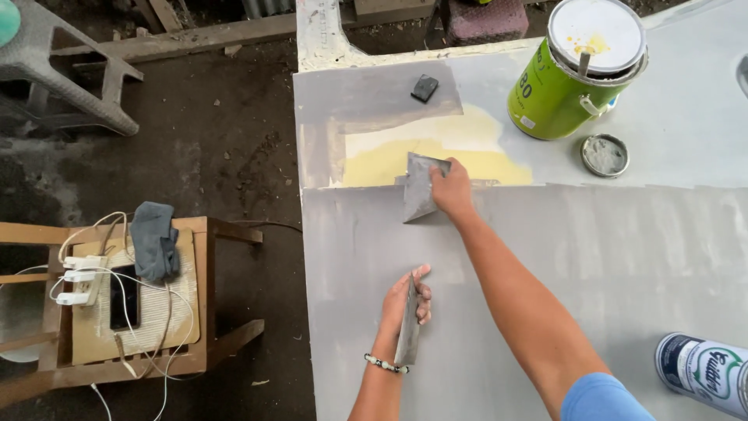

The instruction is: The person uses a putty knife to spread a gray filler substance onto a large white surface, smoothing it out with a larger trowel. They repeatedly scoop filler from a can and apply it to the surface.

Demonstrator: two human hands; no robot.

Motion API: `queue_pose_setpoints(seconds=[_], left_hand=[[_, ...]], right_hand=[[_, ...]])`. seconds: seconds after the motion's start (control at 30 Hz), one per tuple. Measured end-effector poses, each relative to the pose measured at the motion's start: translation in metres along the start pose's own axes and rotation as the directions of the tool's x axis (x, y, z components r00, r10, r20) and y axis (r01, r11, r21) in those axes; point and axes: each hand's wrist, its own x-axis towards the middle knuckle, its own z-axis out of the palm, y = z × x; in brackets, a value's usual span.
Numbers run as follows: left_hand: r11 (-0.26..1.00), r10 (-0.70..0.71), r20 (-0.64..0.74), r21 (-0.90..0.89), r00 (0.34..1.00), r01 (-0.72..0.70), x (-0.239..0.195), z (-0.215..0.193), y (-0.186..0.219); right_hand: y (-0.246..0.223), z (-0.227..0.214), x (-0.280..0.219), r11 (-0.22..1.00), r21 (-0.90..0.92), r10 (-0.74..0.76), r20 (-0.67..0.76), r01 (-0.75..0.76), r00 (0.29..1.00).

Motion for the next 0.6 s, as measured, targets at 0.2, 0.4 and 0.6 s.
queue_pose_setpoints(seconds=[0.2, 0.4, 0.6], left_hand=[[1.0, -0.008, 0.003, 0.0, 1.0, 0.008, 0.0, 0.0, 0.0], [0.999, -0.009, 0.021, -0.035, 1.0, 0.01, 0.002, -0.003, -0.001], [1.0, 0.0, 0.029, -0.03, 1.0, 0.0, 0.002, -0.004, -0.004]], right_hand=[[0.018, -0.023, 0.014, 1.0, 0.007, 0.007, 0.002, -0.007, 1.0], [-0.016, 0.01, 0.0, 0.999, 0.011, 0.035, 0.028, -0.036, 0.999], [-0.028, -0.039, 0.001, 0.978, 0.117, 0.16, 0.104, -0.172, 0.982]])
